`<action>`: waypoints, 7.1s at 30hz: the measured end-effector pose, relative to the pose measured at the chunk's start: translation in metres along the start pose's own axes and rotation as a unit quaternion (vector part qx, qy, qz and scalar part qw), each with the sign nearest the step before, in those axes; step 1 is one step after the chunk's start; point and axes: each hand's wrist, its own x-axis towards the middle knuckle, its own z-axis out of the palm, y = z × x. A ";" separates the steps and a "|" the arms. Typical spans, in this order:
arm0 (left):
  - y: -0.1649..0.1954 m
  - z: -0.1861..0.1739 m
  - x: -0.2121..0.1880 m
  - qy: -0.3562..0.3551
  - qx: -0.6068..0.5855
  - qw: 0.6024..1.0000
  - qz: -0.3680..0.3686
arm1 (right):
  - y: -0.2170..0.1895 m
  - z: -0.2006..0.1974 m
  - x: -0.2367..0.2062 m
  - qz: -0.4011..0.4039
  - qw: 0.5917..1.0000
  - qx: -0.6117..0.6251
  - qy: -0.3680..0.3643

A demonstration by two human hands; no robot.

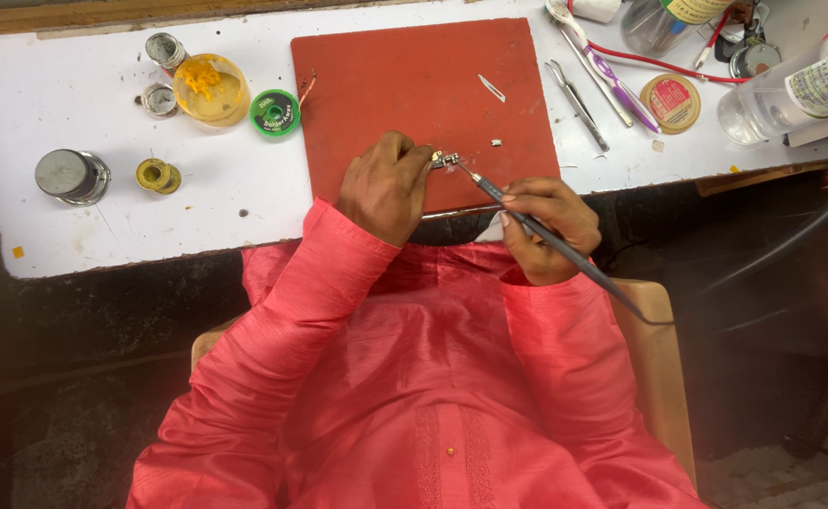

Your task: The person applies flux to a small electronic component, then uses a soldering iron to solder connections on the component. They handle the component with their fingers and use a soldering iron and solder wire to complete the task.

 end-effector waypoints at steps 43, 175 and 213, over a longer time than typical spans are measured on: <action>0.005 -0.004 0.002 0.012 -0.013 1.000 0.007 | -0.009 0.006 0.004 -0.049 0.997 -0.060 -0.014; 0.006 -0.003 0.003 0.003 0.006 1.000 0.011 | -0.017 0.006 0.005 -0.022 0.998 -0.053 -0.024; 0.008 -0.004 0.003 0.003 0.027 1.000 0.009 | 0.006 -0.057 -0.035 0.062 0.964 0.198 0.165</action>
